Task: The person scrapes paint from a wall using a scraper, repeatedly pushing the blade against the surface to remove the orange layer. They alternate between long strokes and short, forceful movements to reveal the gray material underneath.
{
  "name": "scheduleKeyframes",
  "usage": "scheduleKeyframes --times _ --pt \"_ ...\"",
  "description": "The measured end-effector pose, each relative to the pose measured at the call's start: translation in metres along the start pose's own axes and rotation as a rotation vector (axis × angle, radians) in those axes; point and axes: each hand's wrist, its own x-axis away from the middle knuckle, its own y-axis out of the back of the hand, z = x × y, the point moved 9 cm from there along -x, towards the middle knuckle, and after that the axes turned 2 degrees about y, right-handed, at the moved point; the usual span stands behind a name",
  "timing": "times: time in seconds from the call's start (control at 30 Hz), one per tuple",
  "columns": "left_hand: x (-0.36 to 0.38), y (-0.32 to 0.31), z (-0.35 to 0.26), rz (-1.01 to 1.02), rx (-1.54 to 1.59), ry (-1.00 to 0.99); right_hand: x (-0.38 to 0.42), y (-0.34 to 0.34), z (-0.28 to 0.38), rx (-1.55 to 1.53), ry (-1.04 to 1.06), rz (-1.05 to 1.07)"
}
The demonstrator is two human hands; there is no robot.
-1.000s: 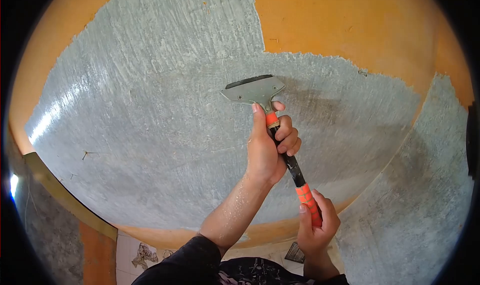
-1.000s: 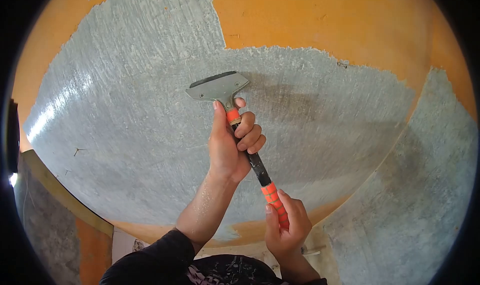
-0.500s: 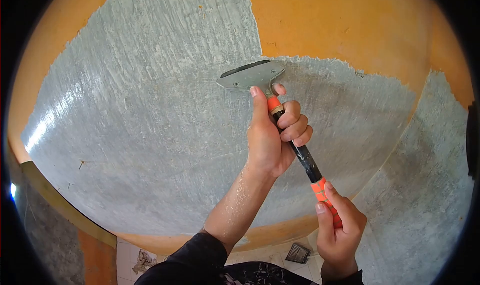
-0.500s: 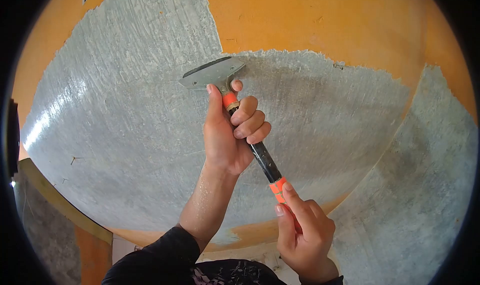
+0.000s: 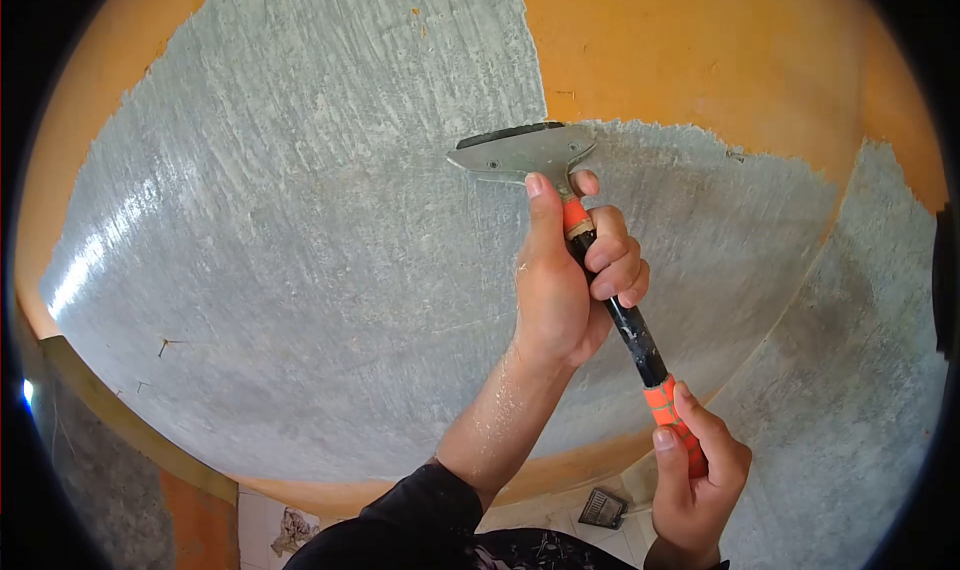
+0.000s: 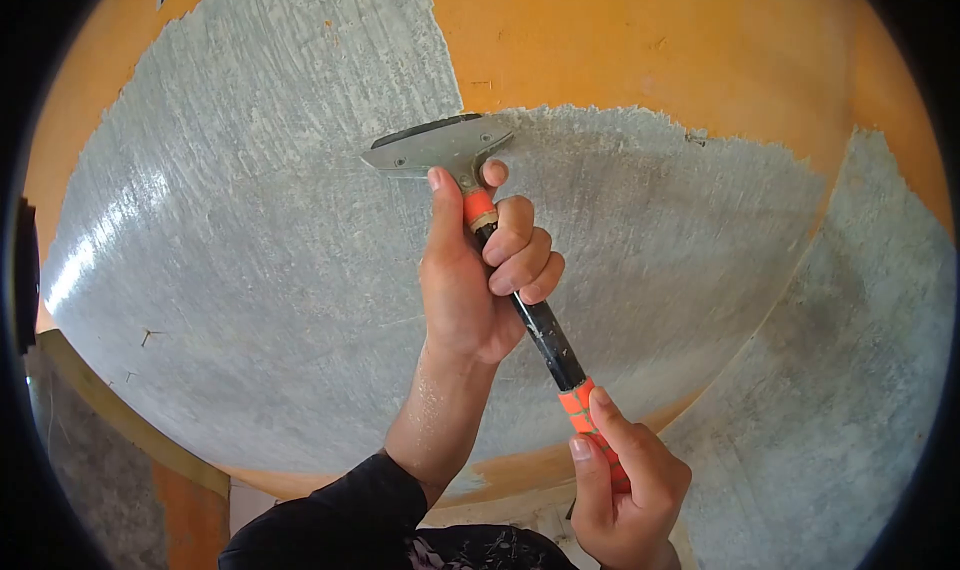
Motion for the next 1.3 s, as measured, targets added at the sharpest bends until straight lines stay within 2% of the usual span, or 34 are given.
scheduleKeyframes --times 0.17,0.27,0.37,0.47,0.57,0.67,0.77,1.3 --pt "0.001 0.004 0.002 0.02 0.021 0.017 0.005 -0.006 -0.006 0.02 0.023 -0.026" --pt "0.002 0.005 0.004 0.026 0.029 0.018 0.008 -0.004 -0.009 0.022 -0.095 0.048" --pt "0.001 0.004 0.005 0.034 0.006 0.01 -0.002 -0.001 0.001 -0.035 0.014 0.087" --pt "-0.002 0.003 0.003 0.017 -0.02 0.003 -0.005 -0.001 0.005 -0.018 0.036 0.083" --pt "-0.003 0.002 0.002 -0.037 -0.037 0.005 0.001 0.0 -0.004 0.045 0.022 -0.019" --pt "-0.004 0.002 0.002 -0.046 -0.052 -0.009 -0.003 0.001 -0.006 0.022 -0.034 0.01" --pt "-0.005 0.003 0.003 -0.044 -0.052 -0.032 -0.009 0.001 0.006 0.013 0.035 0.105" --pt "-0.015 -0.002 -0.004 -0.024 -0.057 -0.109 -0.018 0.002 0.009 0.003 0.062 0.067"
